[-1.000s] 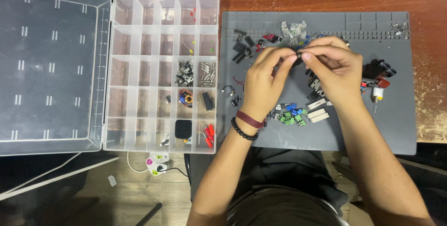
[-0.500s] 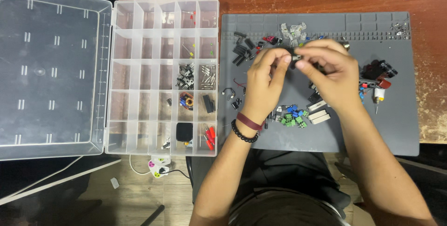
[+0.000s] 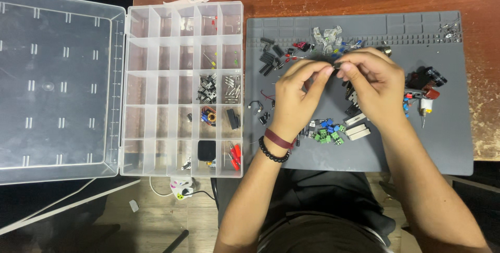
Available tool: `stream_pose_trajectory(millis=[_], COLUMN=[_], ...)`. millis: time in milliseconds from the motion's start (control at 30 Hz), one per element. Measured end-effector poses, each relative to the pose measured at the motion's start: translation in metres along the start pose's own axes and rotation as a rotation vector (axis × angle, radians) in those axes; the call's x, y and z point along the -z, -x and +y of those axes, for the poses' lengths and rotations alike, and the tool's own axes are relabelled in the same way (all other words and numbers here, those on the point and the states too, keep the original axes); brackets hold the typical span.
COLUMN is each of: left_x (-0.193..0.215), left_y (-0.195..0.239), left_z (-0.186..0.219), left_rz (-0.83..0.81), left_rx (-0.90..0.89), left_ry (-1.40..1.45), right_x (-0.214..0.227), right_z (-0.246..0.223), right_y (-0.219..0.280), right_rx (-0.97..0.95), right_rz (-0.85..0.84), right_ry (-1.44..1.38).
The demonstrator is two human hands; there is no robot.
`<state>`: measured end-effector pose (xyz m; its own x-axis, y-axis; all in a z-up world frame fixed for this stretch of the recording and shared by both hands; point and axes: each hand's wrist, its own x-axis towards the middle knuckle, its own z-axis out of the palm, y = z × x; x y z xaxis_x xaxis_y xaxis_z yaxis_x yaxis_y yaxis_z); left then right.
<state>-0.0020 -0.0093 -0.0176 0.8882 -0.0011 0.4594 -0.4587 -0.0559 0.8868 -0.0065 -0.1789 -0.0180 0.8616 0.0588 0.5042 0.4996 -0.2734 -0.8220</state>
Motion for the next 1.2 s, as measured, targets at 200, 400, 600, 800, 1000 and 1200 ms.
stream_pose_trajectory(millis=[200,400,600,800,1000,1200], left_x=[0.0,0.0,0.001,0.001,0.001,0.001], left_y=[0.0,0.002,0.001,0.0,0.001,0.001], left_z=[-0.002,0.002,0.001,0.006,-0.001,0.002], left_rz=[0.068,0.043,0.052,0.051,0.006,0.019], left_rx=[-0.028,0.059,0.146,0.13,0.117,0.117], left_ry=[-0.058,-0.006,0.033,0.011,-0.026,-0.025], right_x=[0.0,-0.007,-0.001,0.0,-0.002,-0.001], right_z=[0.006,-0.008,-0.017,-0.011,-0.011,-0.016], right_y=[0.002,-0.001,-0.002,-0.001,0.0,-0.003], right_rx=[-0.017,-0.022,0.016,0.002,-0.002,0.017], right_rz=[0.001,-0.002,-0.036,-0.002,-0.033,-0.024], right_ry=[0.024,-0.064,0.071,0.019,0.003,0.076])
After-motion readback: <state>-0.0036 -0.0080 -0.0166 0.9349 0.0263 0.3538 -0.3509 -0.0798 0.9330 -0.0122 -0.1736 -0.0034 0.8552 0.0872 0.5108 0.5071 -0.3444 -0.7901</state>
